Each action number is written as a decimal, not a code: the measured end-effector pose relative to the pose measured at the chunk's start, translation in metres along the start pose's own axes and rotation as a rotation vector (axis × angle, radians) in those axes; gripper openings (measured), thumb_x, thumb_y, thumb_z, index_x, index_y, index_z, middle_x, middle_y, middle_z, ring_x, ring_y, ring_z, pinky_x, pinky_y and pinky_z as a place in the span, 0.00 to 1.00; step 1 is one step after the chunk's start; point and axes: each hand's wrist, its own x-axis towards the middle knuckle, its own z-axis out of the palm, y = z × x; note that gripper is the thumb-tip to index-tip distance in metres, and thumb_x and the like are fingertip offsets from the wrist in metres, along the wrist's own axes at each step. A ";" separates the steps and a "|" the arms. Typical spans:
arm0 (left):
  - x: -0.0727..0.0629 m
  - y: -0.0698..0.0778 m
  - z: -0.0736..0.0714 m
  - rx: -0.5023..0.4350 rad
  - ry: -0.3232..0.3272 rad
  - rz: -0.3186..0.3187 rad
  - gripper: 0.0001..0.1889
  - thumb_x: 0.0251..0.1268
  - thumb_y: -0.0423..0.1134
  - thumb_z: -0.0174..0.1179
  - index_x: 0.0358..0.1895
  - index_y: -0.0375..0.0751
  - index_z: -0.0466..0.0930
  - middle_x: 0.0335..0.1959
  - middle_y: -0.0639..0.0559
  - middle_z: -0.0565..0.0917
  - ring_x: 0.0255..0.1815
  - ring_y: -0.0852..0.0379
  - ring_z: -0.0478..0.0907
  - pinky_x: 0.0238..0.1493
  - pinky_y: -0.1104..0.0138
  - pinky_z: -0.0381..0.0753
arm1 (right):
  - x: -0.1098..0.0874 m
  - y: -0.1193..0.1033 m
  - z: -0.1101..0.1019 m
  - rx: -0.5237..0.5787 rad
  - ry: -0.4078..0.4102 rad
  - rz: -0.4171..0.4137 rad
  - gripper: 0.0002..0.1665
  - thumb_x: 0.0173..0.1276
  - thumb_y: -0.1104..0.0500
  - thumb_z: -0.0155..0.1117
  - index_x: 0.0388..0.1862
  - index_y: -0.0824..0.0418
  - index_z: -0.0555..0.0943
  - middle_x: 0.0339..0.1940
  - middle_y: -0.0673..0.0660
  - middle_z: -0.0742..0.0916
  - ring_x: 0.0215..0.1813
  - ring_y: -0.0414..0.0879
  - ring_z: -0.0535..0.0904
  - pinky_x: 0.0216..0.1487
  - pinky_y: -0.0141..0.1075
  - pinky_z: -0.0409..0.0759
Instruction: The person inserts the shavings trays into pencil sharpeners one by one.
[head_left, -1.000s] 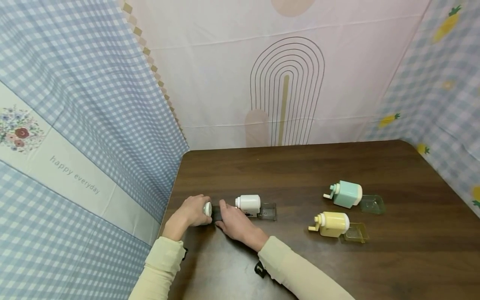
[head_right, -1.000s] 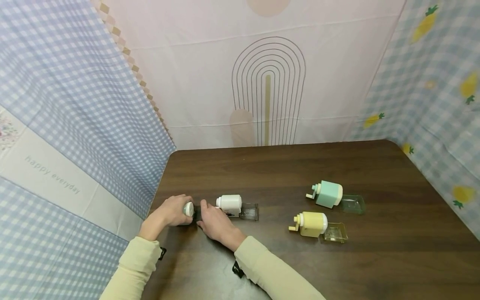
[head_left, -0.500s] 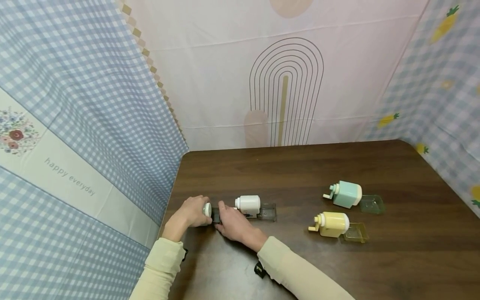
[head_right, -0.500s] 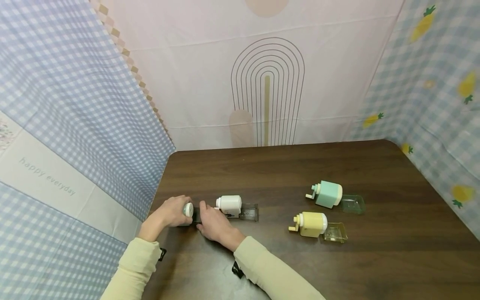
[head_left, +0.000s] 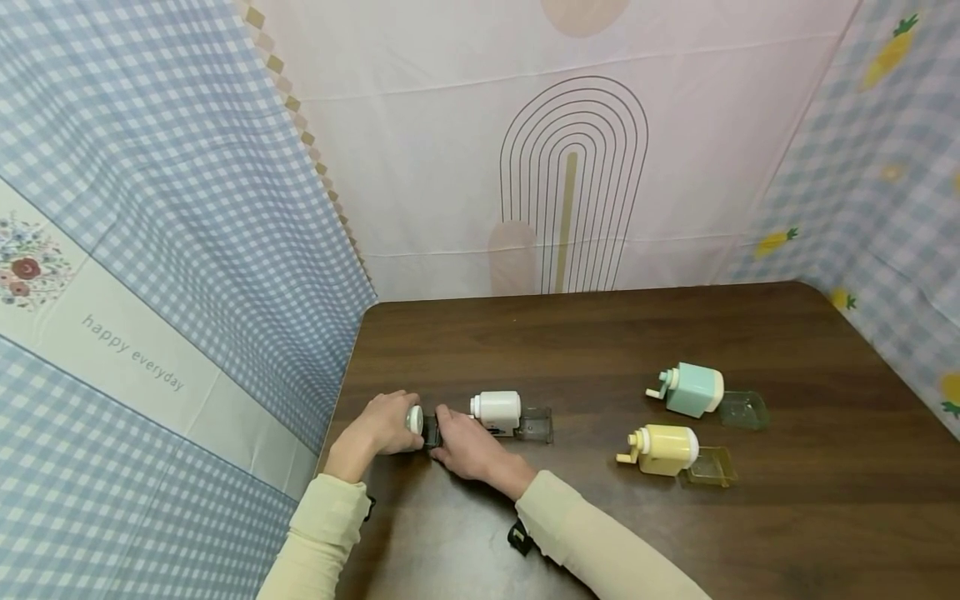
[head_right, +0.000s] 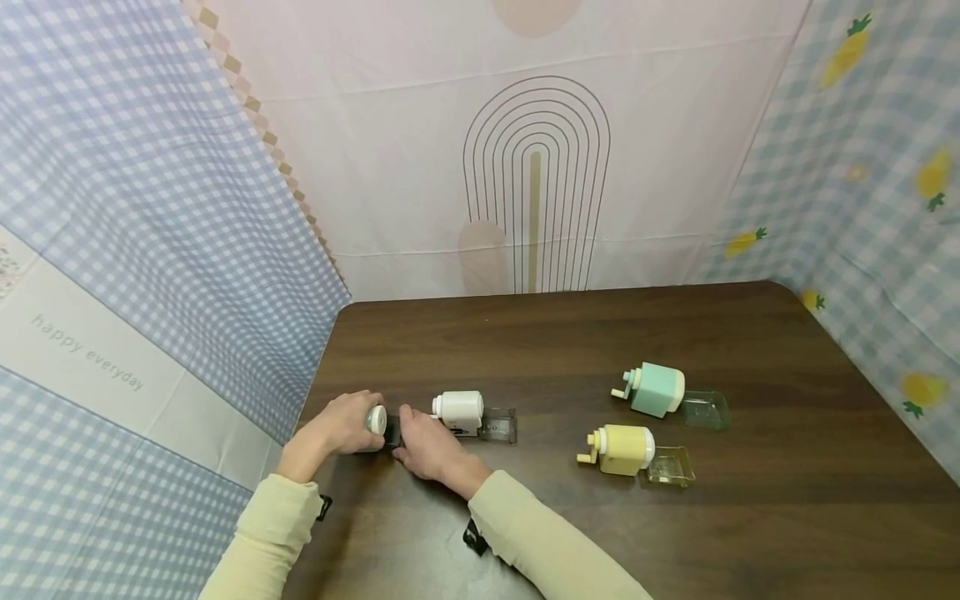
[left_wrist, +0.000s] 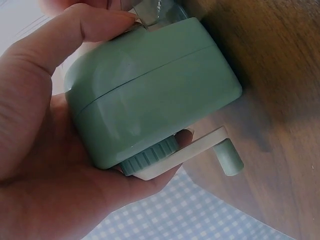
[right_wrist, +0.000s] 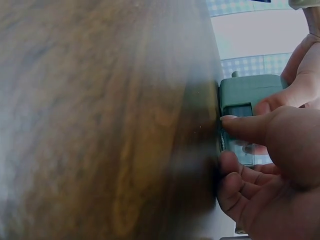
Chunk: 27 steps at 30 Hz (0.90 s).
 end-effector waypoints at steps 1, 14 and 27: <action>0.000 0.000 0.000 -0.001 -0.002 -0.001 0.26 0.52 0.38 0.77 0.56 0.38 0.82 0.43 0.46 0.81 0.38 0.47 0.77 0.41 0.54 0.81 | 0.001 0.000 0.000 0.001 0.000 -0.005 0.26 0.72 0.53 0.75 0.57 0.64 0.73 0.46 0.59 0.86 0.47 0.49 0.86 0.44 0.41 0.85; -0.001 0.001 -0.003 -0.004 -0.041 0.004 0.24 0.55 0.40 0.75 0.55 0.41 0.81 0.44 0.46 0.80 0.40 0.46 0.77 0.43 0.53 0.81 | 0.007 0.000 0.006 0.054 0.012 -0.037 0.26 0.73 0.52 0.75 0.58 0.63 0.74 0.48 0.58 0.87 0.49 0.48 0.86 0.46 0.43 0.86; -0.003 0.001 -0.002 -0.020 -0.023 -0.012 0.27 0.58 0.41 0.76 0.59 0.38 0.79 0.47 0.45 0.81 0.43 0.45 0.77 0.46 0.51 0.81 | 0.014 -0.001 0.009 0.121 0.011 -0.020 0.23 0.70 0.51 0.77 0.53 0.58 0.76 0.32 0.45 0.79 0.33 0.38 0.78 0.37 0.36 0.80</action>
